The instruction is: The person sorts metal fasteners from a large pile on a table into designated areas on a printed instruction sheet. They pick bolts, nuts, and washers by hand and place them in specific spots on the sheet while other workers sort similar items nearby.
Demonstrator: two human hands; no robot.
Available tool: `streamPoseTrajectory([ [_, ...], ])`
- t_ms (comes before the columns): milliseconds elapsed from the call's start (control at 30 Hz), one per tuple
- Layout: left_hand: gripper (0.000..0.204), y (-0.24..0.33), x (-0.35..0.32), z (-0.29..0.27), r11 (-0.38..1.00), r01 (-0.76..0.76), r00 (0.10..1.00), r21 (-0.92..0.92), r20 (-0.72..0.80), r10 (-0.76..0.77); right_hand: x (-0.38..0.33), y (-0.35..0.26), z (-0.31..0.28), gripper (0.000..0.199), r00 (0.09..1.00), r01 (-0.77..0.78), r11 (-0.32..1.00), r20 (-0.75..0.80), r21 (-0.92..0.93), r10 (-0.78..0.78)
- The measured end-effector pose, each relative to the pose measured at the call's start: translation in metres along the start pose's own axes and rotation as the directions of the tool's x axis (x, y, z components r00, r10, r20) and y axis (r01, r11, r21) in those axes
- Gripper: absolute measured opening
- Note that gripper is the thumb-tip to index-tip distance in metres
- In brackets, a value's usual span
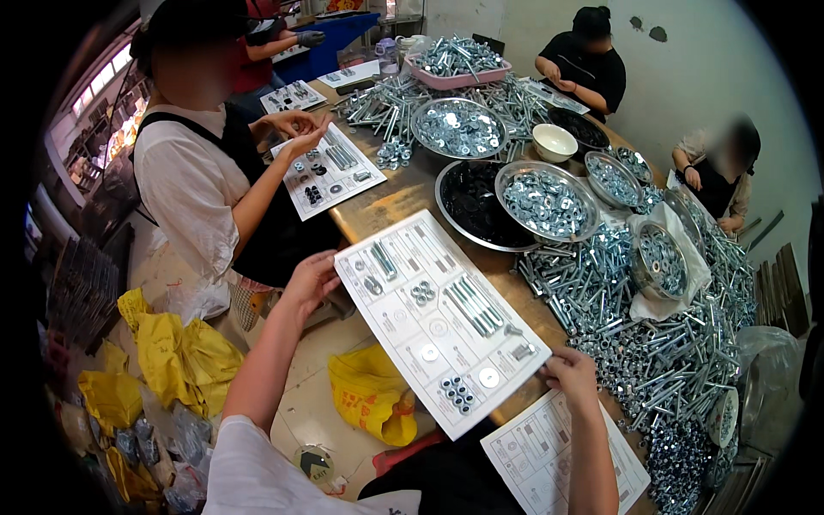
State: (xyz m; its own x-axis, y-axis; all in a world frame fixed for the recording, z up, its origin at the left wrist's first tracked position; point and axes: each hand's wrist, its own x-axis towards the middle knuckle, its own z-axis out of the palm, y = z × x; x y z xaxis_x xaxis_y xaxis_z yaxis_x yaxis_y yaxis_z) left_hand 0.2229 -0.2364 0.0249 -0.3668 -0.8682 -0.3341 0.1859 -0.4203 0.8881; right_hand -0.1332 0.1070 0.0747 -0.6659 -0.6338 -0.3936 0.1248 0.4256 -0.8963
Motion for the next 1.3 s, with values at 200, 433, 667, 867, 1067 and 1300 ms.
streamPoseTrajectory([
  [200, 0.036, 0.021, 0.042, -0.017, 0.993, -0.062, 0.998, -0.098, -0.003, 0.062, 0.042, -0.005, 0.034, 0.025, 0.986, 0.078, 0.995, 0.150, -0.066, -0.068],
  [433, 0.042, 0.028, 0.085, -0.039, 0.996, -0.028, 0.999, -0.089, -0.045, 0.024, 0.066, -0.004, 0.057, 0.022, 0.991, 0.127, 0.981, 0.066, -0.147, -0.119],
  [667, 0.022, 0.025, 0.012, 0.074, 0.450, -0.532, 0.755, 0.717, 0.160, 0.636, 0.056, -0.025, 0.067, 0.029, 0.799, 0.555, 0.583, 0.182, -0.594, -0.574],
  [867, 0.024, -0.031, -0.040, 0.209, -0.018, -0.855, 0.477, 0.518, 0.800, 0.364, 0.066, -0.013, 0.079, 0.022, 0.752, 0.591, 0.556, 0.152, -0.585, -0.641],
  [1067, 0.030, -0.042, -0.033, 0.249, -0.407, -0.739, 0.609, 0.537, 0.790, -0.064, 0.063, -0.007, 0.080, 0.019, 0.750, 0.567, 0.517, 0.142, -0.642, -0.647],
  [1300, 0.028, -0.055, -0.049, 0.234, 0.100, -0.744, 0.665, 0.660, 0.719, 0.204, 0.067, 0.004, 0.080, 0.019, 0.702, 0.614, 0.537, 0.090, -0.578, -0.706],
])
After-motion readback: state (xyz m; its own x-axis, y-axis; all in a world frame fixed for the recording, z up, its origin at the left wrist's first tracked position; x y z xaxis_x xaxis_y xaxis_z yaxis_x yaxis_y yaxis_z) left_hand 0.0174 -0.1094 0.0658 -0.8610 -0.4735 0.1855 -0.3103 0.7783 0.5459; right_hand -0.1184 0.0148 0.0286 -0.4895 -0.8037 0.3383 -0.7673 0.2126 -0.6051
